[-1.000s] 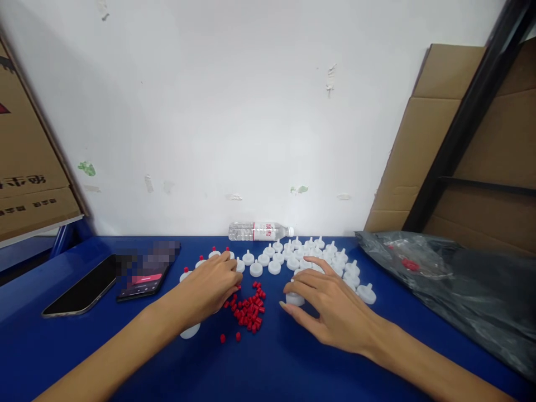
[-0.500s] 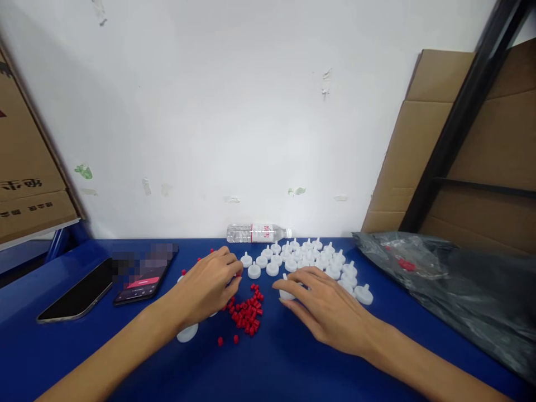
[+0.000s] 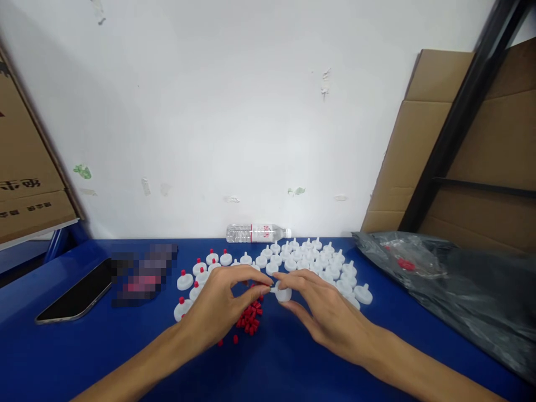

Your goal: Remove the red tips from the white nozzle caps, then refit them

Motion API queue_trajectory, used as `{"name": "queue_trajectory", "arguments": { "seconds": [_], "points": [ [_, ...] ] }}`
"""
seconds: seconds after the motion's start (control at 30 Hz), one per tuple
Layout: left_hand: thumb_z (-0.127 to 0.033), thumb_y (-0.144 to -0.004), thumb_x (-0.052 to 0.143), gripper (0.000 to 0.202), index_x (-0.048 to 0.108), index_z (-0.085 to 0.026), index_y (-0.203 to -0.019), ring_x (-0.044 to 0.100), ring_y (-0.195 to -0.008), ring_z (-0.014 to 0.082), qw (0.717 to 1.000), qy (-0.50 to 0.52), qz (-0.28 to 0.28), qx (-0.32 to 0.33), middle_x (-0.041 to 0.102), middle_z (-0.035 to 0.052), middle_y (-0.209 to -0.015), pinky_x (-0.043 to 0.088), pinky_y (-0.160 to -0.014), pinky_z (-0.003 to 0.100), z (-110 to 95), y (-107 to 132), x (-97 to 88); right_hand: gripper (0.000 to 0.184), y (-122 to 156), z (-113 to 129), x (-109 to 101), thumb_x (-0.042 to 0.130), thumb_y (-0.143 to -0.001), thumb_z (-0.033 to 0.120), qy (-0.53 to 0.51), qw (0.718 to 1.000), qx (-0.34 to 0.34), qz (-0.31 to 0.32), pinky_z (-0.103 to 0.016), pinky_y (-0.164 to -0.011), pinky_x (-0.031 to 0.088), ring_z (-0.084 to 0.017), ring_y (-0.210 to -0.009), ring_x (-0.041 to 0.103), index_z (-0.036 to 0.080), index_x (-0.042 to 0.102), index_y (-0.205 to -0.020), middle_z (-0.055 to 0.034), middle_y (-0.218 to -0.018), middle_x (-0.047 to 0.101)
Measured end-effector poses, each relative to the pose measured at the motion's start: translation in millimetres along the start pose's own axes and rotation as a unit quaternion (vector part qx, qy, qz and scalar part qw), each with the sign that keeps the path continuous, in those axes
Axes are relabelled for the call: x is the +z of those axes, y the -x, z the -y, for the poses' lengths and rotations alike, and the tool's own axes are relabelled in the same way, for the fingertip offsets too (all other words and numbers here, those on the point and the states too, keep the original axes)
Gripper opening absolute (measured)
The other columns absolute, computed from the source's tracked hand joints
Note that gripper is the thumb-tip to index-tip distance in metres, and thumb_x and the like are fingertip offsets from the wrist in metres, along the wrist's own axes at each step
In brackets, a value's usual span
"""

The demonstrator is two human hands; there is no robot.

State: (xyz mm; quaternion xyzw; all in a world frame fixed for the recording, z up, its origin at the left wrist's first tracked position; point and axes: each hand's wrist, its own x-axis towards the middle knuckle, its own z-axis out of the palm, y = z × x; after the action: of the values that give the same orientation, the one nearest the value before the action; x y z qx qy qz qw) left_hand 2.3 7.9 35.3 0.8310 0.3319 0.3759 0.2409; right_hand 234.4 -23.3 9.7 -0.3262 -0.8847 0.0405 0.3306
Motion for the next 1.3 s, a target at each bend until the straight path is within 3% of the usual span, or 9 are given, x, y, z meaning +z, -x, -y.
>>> {"name": "queue_trajectory", "arguments": {
  "seconds": [0.23,0.33,0.43,0.5,0.77,1.0,1.07,1.17,1.3],
  "points": [
    [-0.024,-0.091,0.071,0.008,0.078,-0.027,-0.094,0.074,-0.081,0.0163,1.000,-0.016,-0.009,-0.005,0.080,-0.0037,-0.091,0.056,-0.075,0.028,3.0,2.6,2.6,0.030,1.3,2.7,1.4,0.048,-0.100,0.010,-0.013,0.999,-0.021,-0.029,-0.037,-0.094,0.056,-0.020,-0.114,0.058,0.024,0.043,-0.126,-0.0091,-0.123,0.063],
    [-0.023,-0.096,0.065,0.012,0.075,-0.024,-0.102,0.072,-0.079,0.0183,0.991,-0.100,-0.011,0.083,0.079,-0.0001,-0.092,0.054,-0.073,0.032,11.9,4.9,4.1,0.029,1.9,4.1,1.8,0.046,-0.099,0.007,0.003,0.999,-0.036,-0.037,-0.037,-0.092,0.056,-0.020,-0.114,0.057,0.022,0.042,-0.123,-0.0083,-0.115,0.064],
    [-0.020,-0.103,0.049,0.020,0.069,-0.018,-0.102,0.065,-0.075,0.0209,0.957,-0.220,0.035,0.188,0.073,0.0055,-0.087,0.050,-0.068,0.035,16.8,7.4,5.9,0.030,3.1,6.1,1.5,0.043,-0.096,0.001,0.022,0.998,-0.061,-0.015,-0.039,-0.093,0.055,-0.021,-0.116,0.055,0.021,0.042,-0.119,-0.0088,-0.113,0.063],
    [-0.019,-0.105,0.042,0.025,0.066,-0.016,-0.097,0.060,-0.071,0.0204,0.945,-0.254,0.049,0.203,0.068,0.0060,-0.081,0.047,-0.064,0.034,15.8,8.8,7.3,0.034,4.4,7.3,1.3,0.042,-0.092,-0.003,0.032,0.997,-0.070,-0.004,-0.040,-0.094,0.054,-0.023,-0.116,0.054,0.021,0.043,-0.116,-0.0086,-0.112,0.062],
    [-0.017,-0.104,0.042,0.025,0.063,-0.018,-0.090,0.056,-0.066,0.0143,0.978,-0.130,0.056,0.151,0.063,0.0009,-0.075,0.043,-0.063,0.027,10.8,14.6,11.3,0.044,12.2,6.9,3.0,0.040,-0.080,-0.010,0.063,0.994,-0.091,0.009,-0.044,-0.097,0.054,-0.027,-0.120,0.052,0.020,0.044,-0.112,-0.0091,-0.112,0.061],
    [-0.028,-0.104,0.050,0.023,0.069,-0.021,-0.093,0.063,-0.074,0.0138,0.992,-0.088,0.065,0.068,0.071,-0.0004,-0.083,0.045,-0.069,0.025,1.1,5.0,3.3,0.031,5.7,10.5,1.1,0.040,-0.093,0.000,0.044,0.997,-0.060,-0.030,-0.046,-0.097,0.056,-0.025,-0.124,0.056,0.024,0.045,-0.111,-0.0097,-0.115,0.066],
    [-0.031,-0.102,0.054,0.020,0.071,-0.023,-0.098,0.064,-0.074,0.0138,0.994,-0.086,0.054,0.050,0.074,-0.0007,-0.088,0.046,-0.068,0.025,-1.4,0.4,-4.2,0.024,1.9,13.4,1.9,0.042,-0.098,0.006,0.024,0.999,-0.030,-0.028,-0.045,-0.099,0.056,-0.024,-0.126,0.057,0.024,0.045,-0.114,-0.0101,-0.120,0.066],
    [-0.035,-0.101,0.053,0.023,0.072,-0.024,-0.105,0.063,-0.071,0.0142,0.993,-0.118,0.025,0.021,0.074,-0.0003,-0.089,0.046,-0.065,0.025,3.1,-8.7,-25.3,0.030,-0.7,17.8,1.6,0.046,-0.099,0.012,0.041,0.999,-0.003,-0.005,-0.047,-0.105,0.052,-0.025,-0.134,0.052,0.023,0.045,-0.127,-0.0145,-0.149,0.049],
    [-0.045,-0.100,0.050,0.033,0.072,-0.023,-0.109,0.066,-0.087,0.0203,0.952,-0.303,0.006,-0.035,0.074,0.0047,-0.102,0.048,-0.075,0.030,29.7,-33.8,-65.0,0.037,0.6,19.0,-3.4,0.047,-0.097,0.012,0.085,0.996,-0.021,-0.003,-0.050,-0.109,0.047,-0.026,-0.132,0.052,0.023,0.048,-0.132,-0.0133,-0.154,0.043]
  ]
}}
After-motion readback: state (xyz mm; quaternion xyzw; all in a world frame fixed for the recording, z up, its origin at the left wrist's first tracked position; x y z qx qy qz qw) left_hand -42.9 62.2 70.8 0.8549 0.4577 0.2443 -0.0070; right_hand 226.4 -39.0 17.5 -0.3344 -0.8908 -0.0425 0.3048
